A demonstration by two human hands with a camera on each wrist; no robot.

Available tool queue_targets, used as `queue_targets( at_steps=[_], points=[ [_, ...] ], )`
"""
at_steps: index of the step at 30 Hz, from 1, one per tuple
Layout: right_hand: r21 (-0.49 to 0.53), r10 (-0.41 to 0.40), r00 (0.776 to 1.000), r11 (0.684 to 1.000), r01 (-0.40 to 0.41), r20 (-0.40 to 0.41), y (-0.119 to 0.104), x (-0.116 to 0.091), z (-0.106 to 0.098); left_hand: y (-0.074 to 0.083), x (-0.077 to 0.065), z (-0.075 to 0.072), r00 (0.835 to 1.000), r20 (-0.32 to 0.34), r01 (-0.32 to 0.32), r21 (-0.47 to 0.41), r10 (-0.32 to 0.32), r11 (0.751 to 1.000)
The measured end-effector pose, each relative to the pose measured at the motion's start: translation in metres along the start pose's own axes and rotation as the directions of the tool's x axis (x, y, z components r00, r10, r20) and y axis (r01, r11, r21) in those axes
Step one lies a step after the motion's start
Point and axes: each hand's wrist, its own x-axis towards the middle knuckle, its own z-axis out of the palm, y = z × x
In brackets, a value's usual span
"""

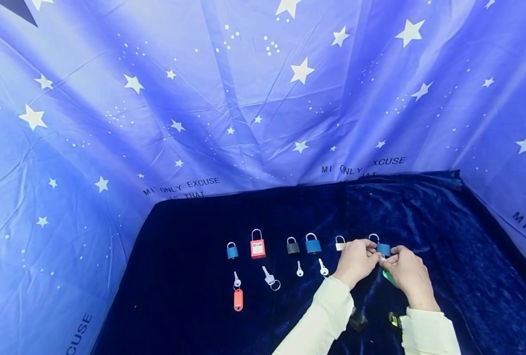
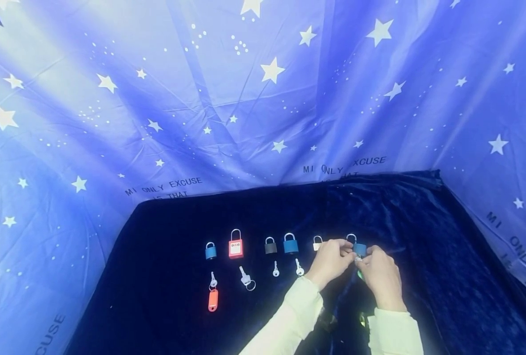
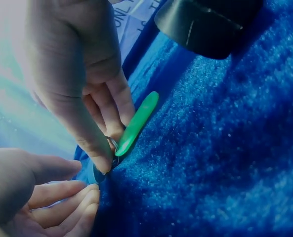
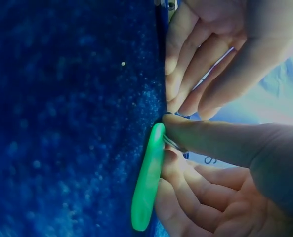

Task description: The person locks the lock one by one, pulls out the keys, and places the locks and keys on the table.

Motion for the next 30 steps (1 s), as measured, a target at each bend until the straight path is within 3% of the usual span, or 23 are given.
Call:
queue_targets(
  at_steps=[14,25,30],
  points=[
    [0.140,-0.036,0.996,0.990,0.025,0.081,0.0043,0.0015,-0.0025,-0.0037,-0.0002,0.0003,0.999,0.021,0.036,-0.165,-0.032,0.986],
    [0.135,-0.001,0.997,0.991,-0.009,0.073,0.0060,0.0046,-0.0004,-0.0034,-0.0002,-0.0008,0.998,0.033,0.068,-0.187,-0.063,0.980],
    [0.137,0.005,0.996,0.990,-0.017,0.085,0.0064,0.0052,-0.0002,-0.0045,-0.0002,-0.0018,0.998,0.036,0.049,-0.195,-0.043,0.980]
  ],
)
